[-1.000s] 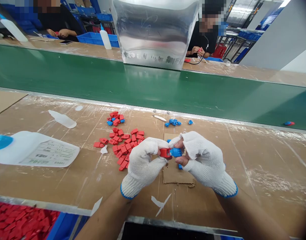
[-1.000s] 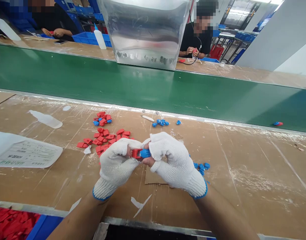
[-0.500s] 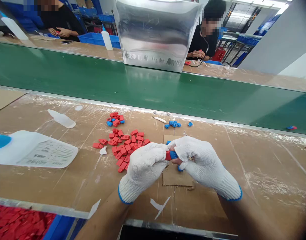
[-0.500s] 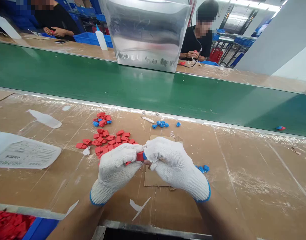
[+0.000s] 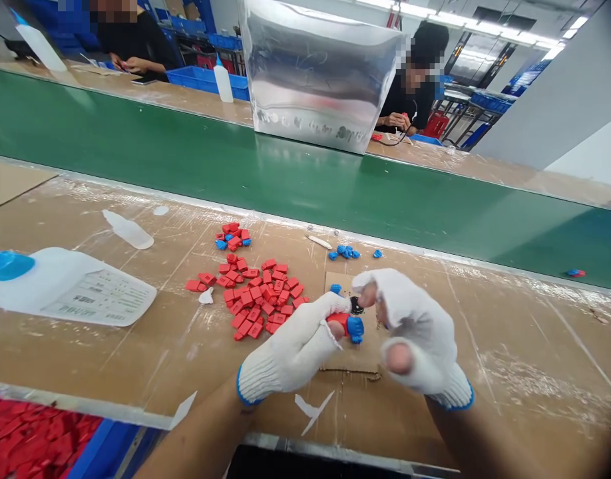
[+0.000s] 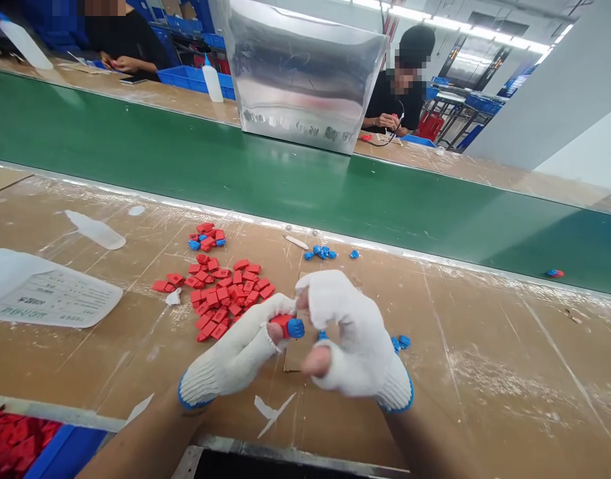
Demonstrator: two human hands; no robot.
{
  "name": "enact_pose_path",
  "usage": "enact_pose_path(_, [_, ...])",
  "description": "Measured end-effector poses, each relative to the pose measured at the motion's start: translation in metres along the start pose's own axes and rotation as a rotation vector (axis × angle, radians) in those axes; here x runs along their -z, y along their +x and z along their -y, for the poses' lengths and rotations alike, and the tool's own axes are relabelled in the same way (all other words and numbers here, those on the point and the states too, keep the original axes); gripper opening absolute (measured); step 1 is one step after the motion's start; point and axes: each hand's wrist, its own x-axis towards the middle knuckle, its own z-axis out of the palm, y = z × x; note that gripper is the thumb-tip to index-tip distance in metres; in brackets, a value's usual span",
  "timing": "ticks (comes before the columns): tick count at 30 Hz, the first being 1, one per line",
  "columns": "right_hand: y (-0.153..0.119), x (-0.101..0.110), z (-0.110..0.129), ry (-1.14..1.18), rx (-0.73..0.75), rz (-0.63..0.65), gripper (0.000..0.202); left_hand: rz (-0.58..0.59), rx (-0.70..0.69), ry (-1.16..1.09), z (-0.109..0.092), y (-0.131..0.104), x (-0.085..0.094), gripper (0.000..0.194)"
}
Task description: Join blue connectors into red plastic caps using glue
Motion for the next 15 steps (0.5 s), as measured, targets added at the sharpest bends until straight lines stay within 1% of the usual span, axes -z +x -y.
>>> enact_pose_path(2, [-0.004,-0.004,0.006,0.150,-0.124,-0.090,0.049,0.092,-0.019,0.148,-0.001,0.001,-0.008,0.022])
enact_pose_path(3, [-0.005,-0.007,0.009,0.210,-0.183,-0.090,0.056,0.130,-0.043,0.221,-0.001,0.001,-0.013,0.018])
enact_pose_path(5, [-0.009,-0.012,0.014,0.274,-0.295,-0.036,0.068,0.160,-0.081,0.365,0.001,0.000,-0.023,0.012])
enact_pose_path(7, [-0.012,-0.015,0.017,0.288,-0.379,-0.001,0.078,0.154,-0.070,0.500,-0.001,-0.001,-0.031,0.011])
enact_pose_path(10, [-0.016,-0.016,0.024,0.329,-0.491,0.019,0.083,0.188,-0.016,0.662,-0.007,-0.004,-0.036,0.014])
enact_pose_path(12, [-0.018,-0.014,0.030,0.376,-0.558,0.059,0.083,0.231,-0.030,0.709,-0.012,-0.006,-0.037,0.017])
enact_pose_path(15, [-0.018,-0.010,0.037,0.368,-0.568,0.095,0.081,0.248,-0.074,0.746,-0.013,-0.008,-0.041,0.022])
